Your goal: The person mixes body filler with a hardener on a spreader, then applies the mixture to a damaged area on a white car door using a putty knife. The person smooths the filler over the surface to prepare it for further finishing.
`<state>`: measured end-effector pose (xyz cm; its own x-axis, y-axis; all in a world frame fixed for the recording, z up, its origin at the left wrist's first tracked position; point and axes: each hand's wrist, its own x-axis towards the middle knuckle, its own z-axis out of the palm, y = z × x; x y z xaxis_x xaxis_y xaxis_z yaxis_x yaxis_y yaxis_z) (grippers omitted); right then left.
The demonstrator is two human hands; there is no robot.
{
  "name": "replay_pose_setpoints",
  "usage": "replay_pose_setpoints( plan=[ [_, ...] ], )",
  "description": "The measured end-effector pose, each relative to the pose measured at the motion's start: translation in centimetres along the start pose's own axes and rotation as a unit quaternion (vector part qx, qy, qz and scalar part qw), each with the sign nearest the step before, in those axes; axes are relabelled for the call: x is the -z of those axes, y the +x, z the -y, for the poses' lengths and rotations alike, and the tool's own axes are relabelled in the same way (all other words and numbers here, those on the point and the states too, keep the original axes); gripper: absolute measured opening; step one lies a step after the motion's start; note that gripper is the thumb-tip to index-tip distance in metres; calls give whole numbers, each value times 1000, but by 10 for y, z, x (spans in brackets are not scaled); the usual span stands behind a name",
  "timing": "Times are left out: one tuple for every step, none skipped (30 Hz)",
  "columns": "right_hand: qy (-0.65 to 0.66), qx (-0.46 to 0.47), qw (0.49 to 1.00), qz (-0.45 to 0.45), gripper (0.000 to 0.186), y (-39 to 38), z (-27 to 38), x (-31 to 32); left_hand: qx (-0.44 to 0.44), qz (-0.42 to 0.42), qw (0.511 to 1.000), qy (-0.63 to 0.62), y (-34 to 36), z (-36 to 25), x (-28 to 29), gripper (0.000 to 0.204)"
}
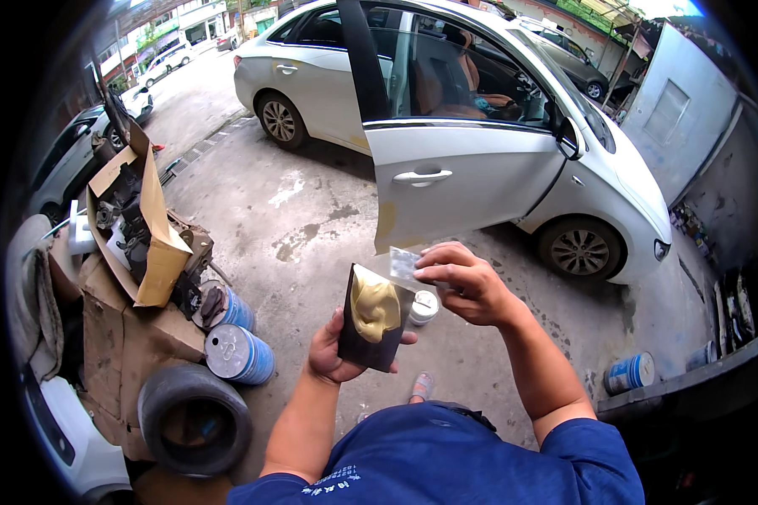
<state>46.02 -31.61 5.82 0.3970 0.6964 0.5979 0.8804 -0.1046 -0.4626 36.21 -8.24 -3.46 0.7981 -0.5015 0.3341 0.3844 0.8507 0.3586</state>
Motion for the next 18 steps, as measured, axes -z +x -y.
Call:
replay_pose_setpoints(
  plan=[
    [132,-90,986,-57,43,-14,-1,2,-32,19,999,-8,4,-1,-6,73],
    [260,-176,943,-108,41,-28,2,2,-63,-19,997,44,9,-4,-10,73],
    [378,-227,888,-128,39,-34,8,-1,-95,-61,989,99,11,-8,-13,72],
    [488,-274,816,-143,39,-39,13,-5,-126,-103,975,153,12,-9,-16,71],
    [506,-309,797,-112,43,-45,17,-13,-145,-115,970,156,16,-7,-21,71],
    [492,-322,805,-76,42,-54,13,-29,-163,-113,962,187,22,-2,-23,72],
    [504,-348,788,-64,42,-55,14,-48,-183,-117,950,225,24,3,-22,73],
    [510,-376,772,-54,43,-53,14,-58,-202,-119,937,258,27,10,-19,74],
    [539,-368,754,-72,42,-46,13,-61,-201,-122,919,317,28,14,-14,77],
    [567,-361,735,-90,42,-39,12,-62,-225,-121,889,379,29,19,-13,75],
    [596,-353,714,-107,41,-31,13,-63,-207,-132,868,432,22,21,-4,70],
    [592,-353,714,-120,41,-21,15,-59,-186,-143,845,481,19,19,-2,66],
    [600,-334,716,-125,41,-16,17,-54,-184,-139,802,551,15,16,-2,61],
    [605,-315,720,-131,42,-12,16,-46,-182,-133,755,616,16,10,-7,56],
    [597,-296,731,-149,43,-7,18,-39,-190,-132,680,695,12,6,-7,51],
    [589,-276,741,-168,44,-3,20,-31,-126,-161,787,582,6,0,-5,51],
    [575,-249,762,-161,46,-2,23,-20,-63,-180,872,451,-1,-5,-1,51],
    [553,-195,797,-146,43,-3,21,-14,6,-192,933,304,-5,-9,1,51]
  ],
)
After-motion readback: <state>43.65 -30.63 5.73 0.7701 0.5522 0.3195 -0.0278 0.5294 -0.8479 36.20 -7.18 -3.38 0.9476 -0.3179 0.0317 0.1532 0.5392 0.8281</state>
